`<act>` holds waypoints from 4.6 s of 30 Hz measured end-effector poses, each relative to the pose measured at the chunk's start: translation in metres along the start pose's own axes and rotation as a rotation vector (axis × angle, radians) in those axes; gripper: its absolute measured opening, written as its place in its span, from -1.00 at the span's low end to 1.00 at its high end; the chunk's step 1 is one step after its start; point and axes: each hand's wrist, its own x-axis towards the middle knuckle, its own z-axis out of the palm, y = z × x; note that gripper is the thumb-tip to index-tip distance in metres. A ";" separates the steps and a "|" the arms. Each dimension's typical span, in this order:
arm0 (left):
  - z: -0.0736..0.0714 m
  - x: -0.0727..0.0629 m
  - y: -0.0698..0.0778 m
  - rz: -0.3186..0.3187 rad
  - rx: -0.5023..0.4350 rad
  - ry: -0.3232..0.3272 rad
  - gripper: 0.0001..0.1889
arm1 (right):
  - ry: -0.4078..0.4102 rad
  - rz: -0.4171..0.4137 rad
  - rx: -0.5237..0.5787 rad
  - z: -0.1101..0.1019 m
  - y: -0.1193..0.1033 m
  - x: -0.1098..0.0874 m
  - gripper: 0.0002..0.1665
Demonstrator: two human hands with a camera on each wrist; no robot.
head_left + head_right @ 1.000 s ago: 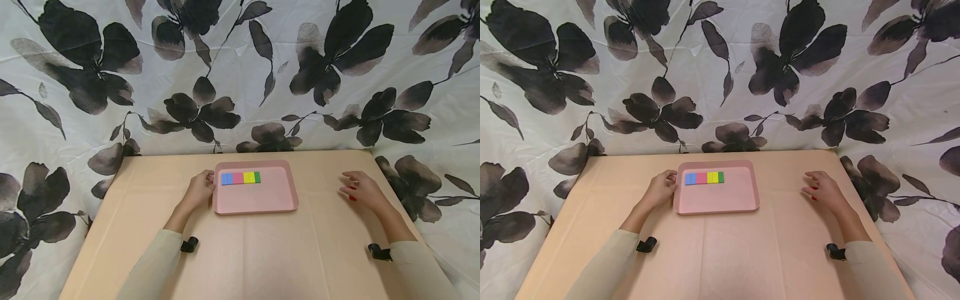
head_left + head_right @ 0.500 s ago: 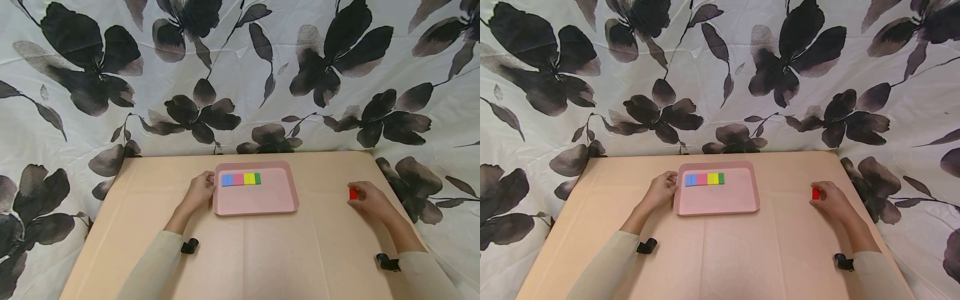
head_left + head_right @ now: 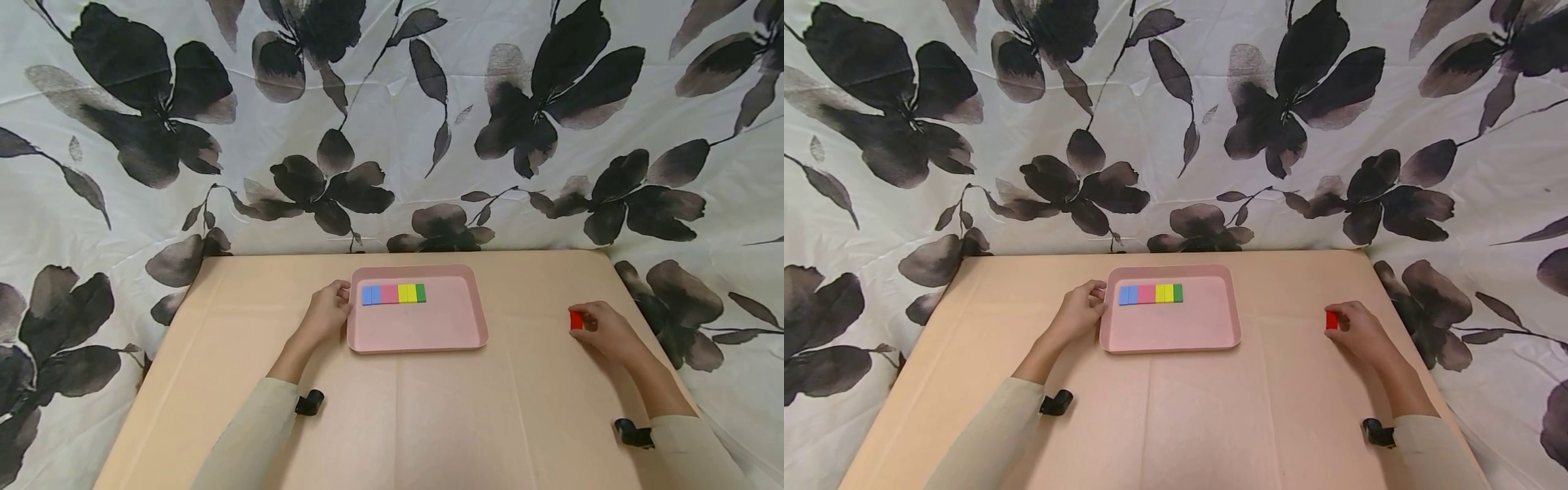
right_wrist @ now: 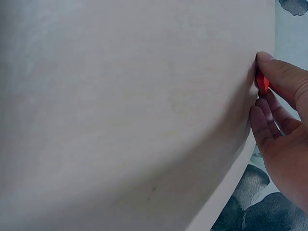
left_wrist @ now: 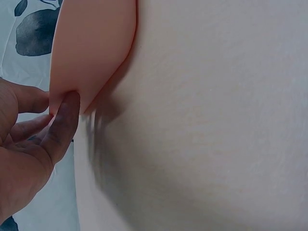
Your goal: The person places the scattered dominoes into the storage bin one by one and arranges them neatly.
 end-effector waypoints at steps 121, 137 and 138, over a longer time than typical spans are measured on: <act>0.001 0.003 -0.004 0.026 -0.013 0.005 -0.55 | -0.232 -0.199 0.023 0.108 -0.221 0.133 -0.44; 0.002 0.003 -0.003 0.024 -0.029 0.005 -0.54 | -0.221 -0.197 0.017 0.108 -0.221 0.130 -0.40; 0.002 0.003 -0.003 0.024 -0.029 0.007 -0.54 | -0.221 -0.195 0.016 0.108 -0.221 0.130 -0.40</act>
